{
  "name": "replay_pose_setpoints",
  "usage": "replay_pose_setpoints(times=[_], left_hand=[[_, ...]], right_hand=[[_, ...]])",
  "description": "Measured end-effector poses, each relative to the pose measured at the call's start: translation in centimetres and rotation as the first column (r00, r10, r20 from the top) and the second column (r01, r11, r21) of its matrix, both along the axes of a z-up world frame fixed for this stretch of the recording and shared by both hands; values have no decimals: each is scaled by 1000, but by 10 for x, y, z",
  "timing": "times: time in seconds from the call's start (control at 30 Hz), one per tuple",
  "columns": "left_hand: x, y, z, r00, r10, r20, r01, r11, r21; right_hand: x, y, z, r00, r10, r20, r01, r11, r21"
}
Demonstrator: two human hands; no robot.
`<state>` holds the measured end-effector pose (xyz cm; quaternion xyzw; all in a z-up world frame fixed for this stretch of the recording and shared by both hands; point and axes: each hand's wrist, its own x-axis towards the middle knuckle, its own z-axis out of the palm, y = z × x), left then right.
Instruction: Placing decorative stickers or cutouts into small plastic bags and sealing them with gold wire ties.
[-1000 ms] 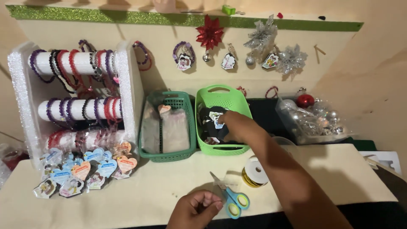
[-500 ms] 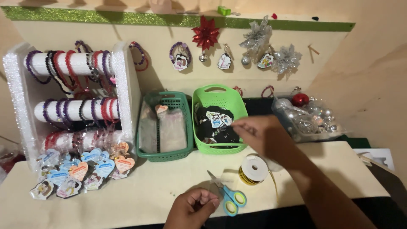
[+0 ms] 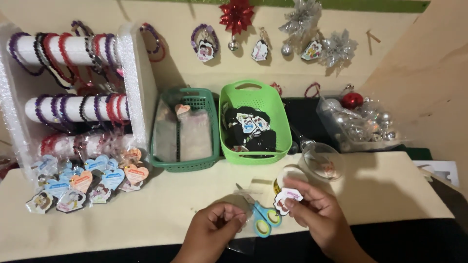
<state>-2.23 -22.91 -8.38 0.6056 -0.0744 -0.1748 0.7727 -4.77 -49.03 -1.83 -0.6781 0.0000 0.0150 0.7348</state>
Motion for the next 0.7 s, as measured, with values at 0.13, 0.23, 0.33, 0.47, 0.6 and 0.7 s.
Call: replay_pose_setpoints(times=[0.13, 0.23, 0.33, 0.47, 0.6, 0.7], left_hand=[[3, 0, 4, 1000, 16, -23, -16, 1000, 8], [1, 0, 21, 995, 24, -100, -15, 996, 92], [4, 1, 2, 995, 5, -97, 2, 997, 74], [3, 1, 1, 996, -31, -83, 31, 1000, 3], [2, 2, 2, 993, -89, -75, 90, 996, 8], [3, 3, 3, 989, -139, -49, 140, 990, 20]], right_hand=[[6, -13, -23, 999, -35, -39, 36, 998, 42], [9, -54, -105, 994, 100, 46, -110, 943, 315], [6, -12, -41, 994, 96, -62, -66, 927, 368], [0, 11, -7, 979, -3, -202, 38, 985, 169], [-6, 16, -4, 980, 23, -197, 14, 982, 188], [-8, 13, -10, 978, 33, -204, 12, 976, 217]])
